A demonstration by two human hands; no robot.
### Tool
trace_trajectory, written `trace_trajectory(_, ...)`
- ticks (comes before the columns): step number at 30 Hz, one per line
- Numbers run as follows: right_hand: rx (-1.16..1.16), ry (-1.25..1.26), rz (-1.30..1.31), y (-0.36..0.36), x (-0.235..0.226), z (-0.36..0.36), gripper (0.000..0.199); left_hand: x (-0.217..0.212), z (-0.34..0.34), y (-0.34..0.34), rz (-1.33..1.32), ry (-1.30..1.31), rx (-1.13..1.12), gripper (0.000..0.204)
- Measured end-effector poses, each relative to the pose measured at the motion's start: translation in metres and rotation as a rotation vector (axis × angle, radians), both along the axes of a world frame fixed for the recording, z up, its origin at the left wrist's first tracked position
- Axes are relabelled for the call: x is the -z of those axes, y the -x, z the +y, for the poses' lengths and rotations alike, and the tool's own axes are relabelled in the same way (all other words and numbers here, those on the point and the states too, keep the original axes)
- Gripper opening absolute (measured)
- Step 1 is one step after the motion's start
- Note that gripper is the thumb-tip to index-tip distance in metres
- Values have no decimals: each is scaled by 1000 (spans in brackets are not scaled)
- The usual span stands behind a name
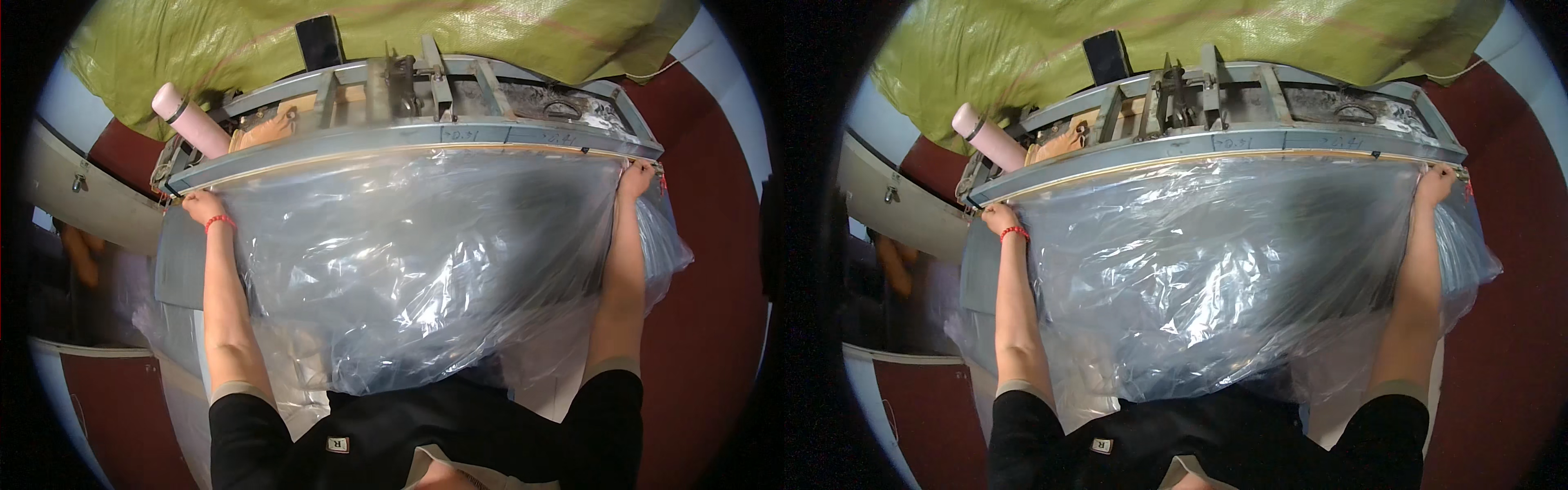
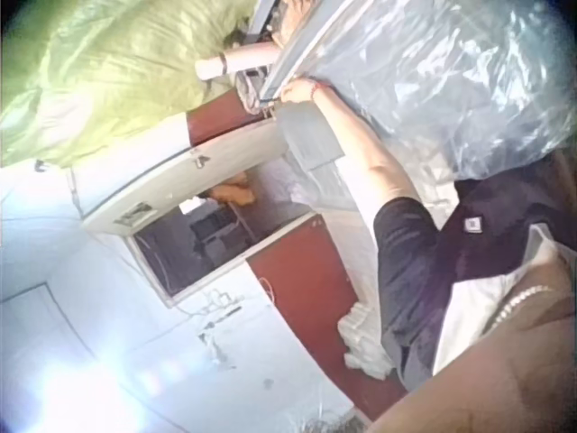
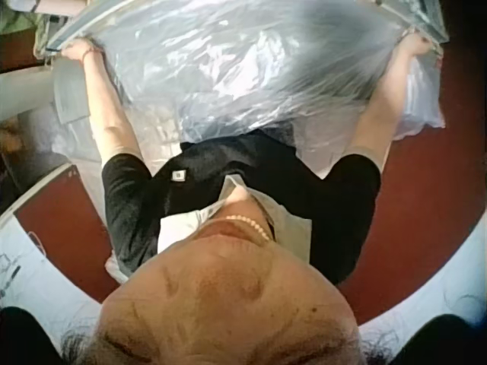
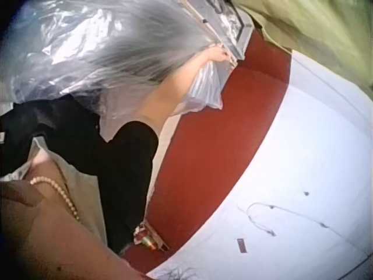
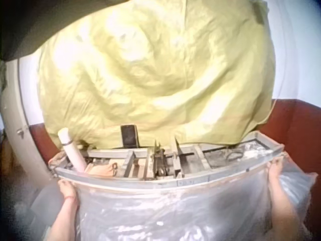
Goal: The recorder is using a heat-sealing machine to seal edges of large plastic sheets, likely for product packaging.
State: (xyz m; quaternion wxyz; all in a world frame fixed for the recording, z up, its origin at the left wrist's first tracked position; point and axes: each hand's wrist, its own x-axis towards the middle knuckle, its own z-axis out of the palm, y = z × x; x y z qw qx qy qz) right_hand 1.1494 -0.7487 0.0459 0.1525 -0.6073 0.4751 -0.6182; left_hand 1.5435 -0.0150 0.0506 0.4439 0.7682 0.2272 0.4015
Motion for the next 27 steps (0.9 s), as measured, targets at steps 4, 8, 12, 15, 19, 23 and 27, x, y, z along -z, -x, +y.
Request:
trace_trajectory(4, -19, -75, 70, 0, -11, 18, 32, -1, 3, 5, -12, 45, 24, 23)
trace_trajectory(8, -345, -261, 85, 23, -21, 23, 29, -6, -5, 16, -89, 557, 633, 18)
trace_trajectory(12, -685, -104, -7, 37, -50, 79, 27, -25, 14, 52, 112, 429, 824, 10)
trace_trajectory(15, -630, 27, 443, 104, -72, 94, 22, -49, -9, 100, 134, 416, 992, 34)
trace_trajectory(19, -582, -84, 241, 173, -79, 116, 21, -68, 8, 146, 41, 311, 1031, 39)
trace_trajectory(23, -495, -100, 151, 253, -54, 141, 39, -81, 4, 184, 25, 348, 1158, 40)
trace_trajectory(27, -337, -120, 404, 339, 79, 106, 42, -85, -2, 201, 64, 429, 1212, 39)
